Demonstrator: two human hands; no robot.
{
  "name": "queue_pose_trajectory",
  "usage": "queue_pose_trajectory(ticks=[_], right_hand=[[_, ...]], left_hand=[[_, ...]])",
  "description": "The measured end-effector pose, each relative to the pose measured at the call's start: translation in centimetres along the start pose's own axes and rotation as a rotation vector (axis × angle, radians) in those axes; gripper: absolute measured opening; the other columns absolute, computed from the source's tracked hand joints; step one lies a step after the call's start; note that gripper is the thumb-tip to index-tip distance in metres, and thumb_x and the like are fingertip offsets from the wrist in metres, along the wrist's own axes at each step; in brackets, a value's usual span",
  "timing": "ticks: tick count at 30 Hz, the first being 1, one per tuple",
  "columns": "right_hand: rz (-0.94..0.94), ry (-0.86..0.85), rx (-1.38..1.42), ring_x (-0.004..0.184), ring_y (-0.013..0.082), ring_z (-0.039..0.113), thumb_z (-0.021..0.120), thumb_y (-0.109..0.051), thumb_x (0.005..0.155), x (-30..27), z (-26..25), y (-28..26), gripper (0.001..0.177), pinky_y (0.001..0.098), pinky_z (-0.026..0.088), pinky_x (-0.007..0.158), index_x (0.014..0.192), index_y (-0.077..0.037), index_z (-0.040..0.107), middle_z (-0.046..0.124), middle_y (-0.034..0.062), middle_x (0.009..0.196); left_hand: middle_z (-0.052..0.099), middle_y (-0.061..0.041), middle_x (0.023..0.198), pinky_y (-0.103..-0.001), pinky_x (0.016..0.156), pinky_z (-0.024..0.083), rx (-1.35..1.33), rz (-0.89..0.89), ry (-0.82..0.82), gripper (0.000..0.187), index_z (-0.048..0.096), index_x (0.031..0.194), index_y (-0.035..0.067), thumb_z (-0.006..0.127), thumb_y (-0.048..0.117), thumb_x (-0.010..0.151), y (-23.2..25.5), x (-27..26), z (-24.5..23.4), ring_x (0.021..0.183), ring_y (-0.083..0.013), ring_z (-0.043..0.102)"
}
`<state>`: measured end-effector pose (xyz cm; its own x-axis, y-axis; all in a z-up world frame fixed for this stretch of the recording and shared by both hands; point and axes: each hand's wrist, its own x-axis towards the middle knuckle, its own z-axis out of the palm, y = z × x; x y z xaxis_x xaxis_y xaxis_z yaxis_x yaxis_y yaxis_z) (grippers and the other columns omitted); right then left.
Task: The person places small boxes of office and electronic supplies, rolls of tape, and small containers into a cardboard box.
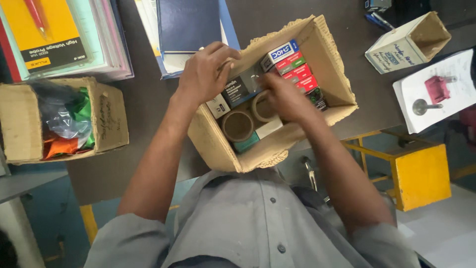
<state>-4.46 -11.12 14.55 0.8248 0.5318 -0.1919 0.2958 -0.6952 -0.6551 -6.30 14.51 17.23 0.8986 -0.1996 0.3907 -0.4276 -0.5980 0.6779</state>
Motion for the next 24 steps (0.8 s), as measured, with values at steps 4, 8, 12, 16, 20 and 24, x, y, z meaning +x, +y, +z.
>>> queue_pose_trajectory(ticks=[4, 8, 12, 16, 20, 24], right_hand=[[0.038, 0.259, 0.329, 0.099, 0.0180, 0.073, 0.059, 0.001, 0.102, -4.5, -4.9, 0.0, 0.023, 0.0318, 0.060, 0.087, 0.125, -0.002, 0.063, 0.074, 0.0119, 0.112], [0.032, 0.541, 0.553, 0.097, 0.0129, 0.072, 0.060, 0.002, 0.106, -7.4, -4.5, 1.3, 0.015, 0.0276, 0.060, 0.089, 0.120, 0.001, 0.063, 0.073, 0.0083, 0.105], [0.043, 0.718, 0.470, 0.089, 0.0128, 0.071, 0.060, 0.003, 0.107, -8.2, -2.6, 2.4, 0.009, 0.0256, 0.058, 0.082, 0.114, 0.003, 0.065, 0.072, 0.0088, 0.099], [0.023, 0.789, 0.496, 0.087, 0.0117, 0.071, 0.060, 0.001, 0.107, -7.9, -2.3, 2.8, 0.009, 0.0251, 0.059, 0.080, 0.115, 0.003, 0.065, 0.073, 0.0079, 0.099], [0.069, 0.792, 0.504, 0.086, 0.0110, 0.071, 0.060, 0.001, 0.106, -7.9, -2.1, 2.7, 0.009, 0.0246, 0.060, 0.079, 0.113, 0.002, 0.065, 0.073, 0.0069, 0.098], [0.026, 0.756, 0.409, 0.087, 0.0117, 0.069, 0.061, 0.003, 0.106, -8.0, -1.9, 2.8, 0.010, 0.0246, 0.057, 0.078, 0.114, 0.004, 0.066, 0.071, 0.0086, 0.100]], left_hand=[[0.069, -0.010, 0.104, -0.048, 0.079, 0.054, 0.010, 0.008, -0.010, 0.015, 0.069, 0.110, 0.011, 0.068, 0.007, 0.096, -0.1, 0.1, 0.0, 0.088, -0.0363, 0.069], [0.069, -0.011, 0.105, -0.047, 0.077, 0.055, -0.019, 0.011, -0.004, 0.015, 0.069, 0.110, 0.010, 0.068, 0.006, 0.095, -0.2, 0.1, -0.1, 0.090, -0.0369, 0.069], [0.069, -0.011, 0.105, -0.046, 0.076, 0.055, -0.038, -0.010, -0.017, 0.015, 0.069, 0.110, 0.010, 0.067, 0.006, 0.096, -0.4, 0.2, 0.0, 0.088, -0.0352, 0.070], [0.069, -0.011, 0.103, -0.046, 0.074, 0.054, -0.003, 0.019, 0.013, 0.012, 0.069, 0.108, 0.009, 0.066, 0.006, 0.097, -0.2, 0.1, 0.0, 0.087, -0.0358, 0.069], [0.069, -0.010, 0.101, -0.045, 0.073, 0.054, -0.036, -0.002, 0.052, 0.011, 0.069, 0.108, 0.009, 0.066, 0.006, 0.097, -0.1, -0.5, -0.1, 0.082, -0.0334, 0.069], [0.069, -0.011, 0.101, -0.043, 0.072, 0.055, -0.063, -0.009, 0.077, 0.012, 0.069, 0.108, 0.009, 0.066, 0.006, 0.096, -0.1, -0.9, -0.1, 0.082, -0.0327, 0.069]])
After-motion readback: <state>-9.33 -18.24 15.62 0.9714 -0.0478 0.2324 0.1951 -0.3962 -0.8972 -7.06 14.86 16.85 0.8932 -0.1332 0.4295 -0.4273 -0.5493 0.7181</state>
